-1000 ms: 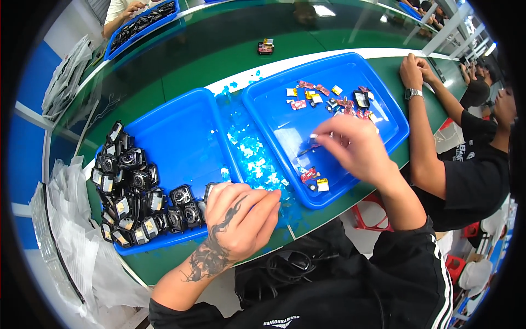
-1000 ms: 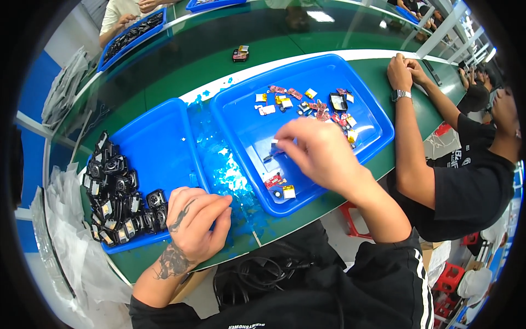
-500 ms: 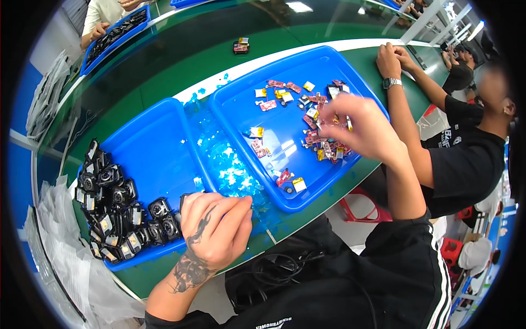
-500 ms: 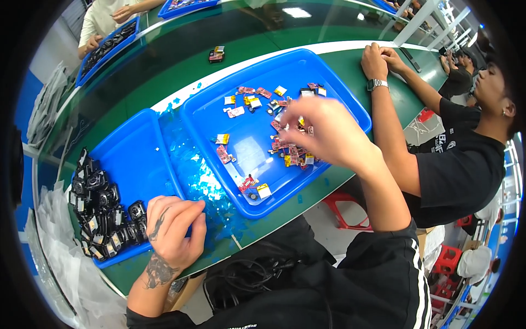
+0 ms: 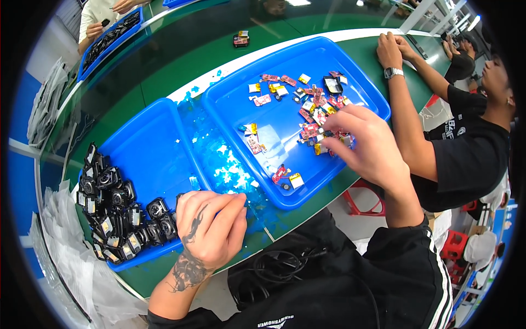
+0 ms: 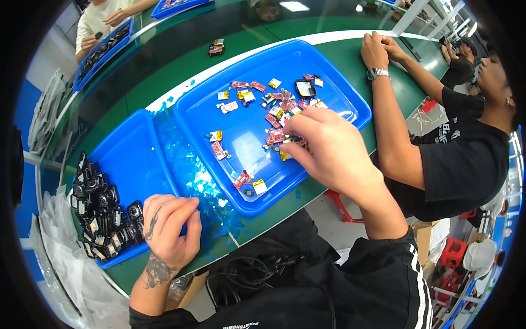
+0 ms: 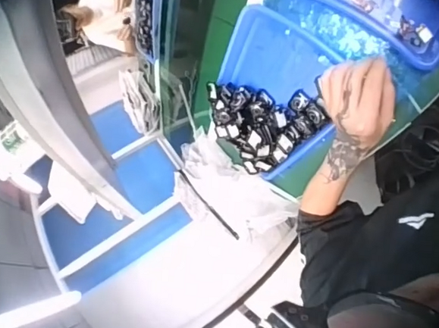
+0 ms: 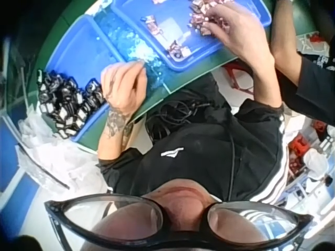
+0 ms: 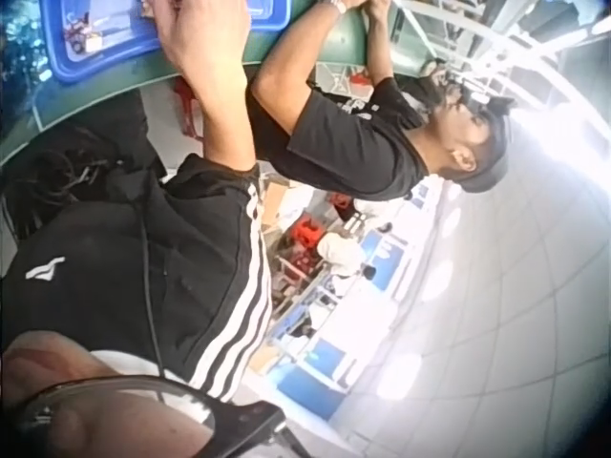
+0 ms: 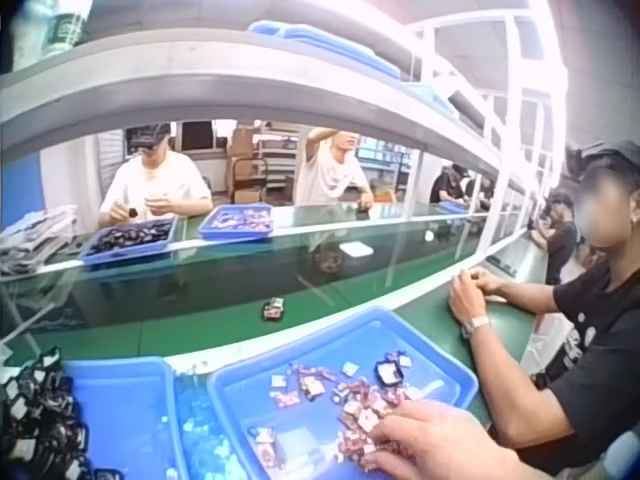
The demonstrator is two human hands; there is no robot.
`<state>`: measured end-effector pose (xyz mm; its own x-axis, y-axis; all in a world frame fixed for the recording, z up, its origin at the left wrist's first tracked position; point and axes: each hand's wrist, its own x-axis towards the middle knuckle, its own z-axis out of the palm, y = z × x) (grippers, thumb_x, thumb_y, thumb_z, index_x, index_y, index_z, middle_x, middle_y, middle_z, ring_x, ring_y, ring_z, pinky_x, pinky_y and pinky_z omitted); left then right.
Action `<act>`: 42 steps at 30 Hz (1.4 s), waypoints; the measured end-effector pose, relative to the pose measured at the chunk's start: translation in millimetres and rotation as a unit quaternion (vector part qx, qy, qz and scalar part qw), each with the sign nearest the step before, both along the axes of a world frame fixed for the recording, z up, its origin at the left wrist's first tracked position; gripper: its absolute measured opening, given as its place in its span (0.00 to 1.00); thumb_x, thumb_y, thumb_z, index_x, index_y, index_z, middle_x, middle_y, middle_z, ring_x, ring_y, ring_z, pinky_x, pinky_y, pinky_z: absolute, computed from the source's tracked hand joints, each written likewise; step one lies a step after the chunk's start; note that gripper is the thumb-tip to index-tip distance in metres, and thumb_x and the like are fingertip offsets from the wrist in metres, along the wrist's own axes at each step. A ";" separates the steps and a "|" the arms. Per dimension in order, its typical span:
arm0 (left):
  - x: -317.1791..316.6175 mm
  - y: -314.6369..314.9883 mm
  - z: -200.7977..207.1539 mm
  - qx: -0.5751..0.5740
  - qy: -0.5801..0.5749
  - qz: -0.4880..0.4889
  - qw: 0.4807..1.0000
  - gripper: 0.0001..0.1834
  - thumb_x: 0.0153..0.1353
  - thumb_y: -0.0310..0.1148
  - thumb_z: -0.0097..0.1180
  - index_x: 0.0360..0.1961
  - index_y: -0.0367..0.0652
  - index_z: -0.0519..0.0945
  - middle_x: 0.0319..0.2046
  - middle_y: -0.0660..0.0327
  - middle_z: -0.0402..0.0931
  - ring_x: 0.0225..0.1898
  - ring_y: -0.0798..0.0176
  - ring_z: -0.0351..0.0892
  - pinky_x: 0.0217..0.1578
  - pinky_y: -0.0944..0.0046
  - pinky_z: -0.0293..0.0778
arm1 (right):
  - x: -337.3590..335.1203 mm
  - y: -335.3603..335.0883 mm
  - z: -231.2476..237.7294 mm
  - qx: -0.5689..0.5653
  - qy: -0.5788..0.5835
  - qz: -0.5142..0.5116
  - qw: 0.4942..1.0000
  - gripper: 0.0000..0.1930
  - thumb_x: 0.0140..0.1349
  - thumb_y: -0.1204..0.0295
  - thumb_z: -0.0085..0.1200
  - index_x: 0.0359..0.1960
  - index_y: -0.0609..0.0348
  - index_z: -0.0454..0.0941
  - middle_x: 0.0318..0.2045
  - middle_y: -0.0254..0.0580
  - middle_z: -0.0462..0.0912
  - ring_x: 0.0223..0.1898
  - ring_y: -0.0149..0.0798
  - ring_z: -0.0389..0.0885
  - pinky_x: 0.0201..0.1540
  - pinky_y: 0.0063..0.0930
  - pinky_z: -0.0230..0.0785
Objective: The worker is assembling small electronic components, specifically attaching adhesive or labels to small black plastic parts.
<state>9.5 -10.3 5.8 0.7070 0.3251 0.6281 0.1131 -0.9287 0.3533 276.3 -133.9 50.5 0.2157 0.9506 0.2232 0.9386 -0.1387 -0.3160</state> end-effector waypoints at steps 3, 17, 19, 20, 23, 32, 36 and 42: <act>1.1 -0.7 -0.9 0.003 -0.008 -0.004 1.000 0.15 0.42 0.21 0.65 0.36 0.38 0.83 0.32 0.61 0.80 0.32 0.58 0.76 0.36 0.57 0.69 | 3.6 7.2 -20.5 -0.005 -0.054 -0.039 0.998 0.11 0.48 0.77 0.65 0.34 0.59 0.78 0.30 0.43 0.79 0.34 0.46 0.80 0.38 0.35 0.73; 3.6 1.0 0.7 -0.001 -0.008 -0.002 1.000 0.16 0.41 0.22 0.65 0.36 0.38 0.83 0.32 0.60 0.80 0.32 0.57 0.76 0.36 0.57 0.69 | 27.2 -6.6 -6.6 0.018 0.200 -0.003 0.980 0.09 0.51 0.81 0.64 0.35 0.61 0.83 0.32 0.40 0.80 0.29 0.33 0.77 0.35 0.25 0.70; 3.9 2.2 -0.6 -0.002 -0.007 -0.006 1.000 0.16 0.41 0.22 0.65 0.36 0.38 0.83 0.31 0.60 0.79 0.32 0.57 0.76 0.36 0.57 0.69 | 20.6 -9.5 -3.0 0.017 0.240 -0.043 0.970 0.10 0.51 0.81 0.64 0.37 0.62 0.84 0.32 0.38 0.80 0.29 0.28 0.75 0.35 0.21 0.69; 3.8 3.2 -1.4 -0.002 -0.003 -0.007 1.000 0.15 0.41 0.22 0.65 0.36 0.37 0.83 0.31 0.60 0.79 0.32 0.57 0.76 0.36 0.57 0.69 | 17.5 -8.6 -3.9 0.051 0.291 -0.015 0.955 0.11 0.52 0.81 0.63 0.39 0.62 0.84 0.33 0.38 0.81 0.29 0.26 0.75 0.35 0.20 0.69; -3.6 2.7 2.6 0.000 0.002 0.007 1.000 0.16 0.41 0.22 0.65 0.36 0.39 0.83 0.32 0.61 0.79 0.32 0.58 0.76 0.35 0.57 0.69 | 13.0 -4.7 -7.9 0.095 0.392 0.042 0.914 0.13 0.56 0.80 0.62 0.44 0.64 0.84 0.37 0.38 0.82 0.31 0.26 0.75 0.37 0.19 0.69; -37.1 27.6 31.7 0.080 0.105 0.103 0.986 0.10 0.50 0.32 0.66 0.35 0.43 0.83 0.28 0.63 0.77 0.34 0.60 0.77 0.34 0.59 0.73 | -2.6 -7.8 -17.8 0.173 0.363 0.032 0.915 0.08 0.51 0.87 0.58 0.33 0.68 0.77 0.36 0.45 0.76 0.43 0.33 0.73 0.48 0.23 0.65; -98.2 65.3 47.5 -0.029 0.234 0.186 0.954 0.12 0.51 0.35 0.66 0.36 0.43 0.81 0.31 0.62 0.79 0.36 0.55 0.79 0.41 0.57 0.74 | -17.5 8.2 -25.7 0.131 0.257 0.013 0.957 0.09 0.50 0.87 0.58 0.33 0.67 0.79 0.31 0.38 0.78 0.32 0.29 0.72 0.37 0.21 0.64; -102.6 71.4 28.6 0.025 0.280 0.161 0.946 0.23 0.46 0.31 0.69 0.46 0.49 0.78 0.46 0.56 0.79 0.55 0.48 0.74 0.60 0.50 0.67 | -35.7 15.4 -22.9 0.114 0.232 0.025 0.966 0.13 0.51 0.86 0.58 0.39 0.64 0.83 0.30 0.39 0.79 0.30 0.30 0.73 0.37 0.21 0.64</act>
<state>-93.1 61.1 34.4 0.8033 0.5590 0.2055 0.5485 -0.8288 0.1106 240.6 -118.5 27.6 0.2979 0.8998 0.3187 0.6921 0.0263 -0.7213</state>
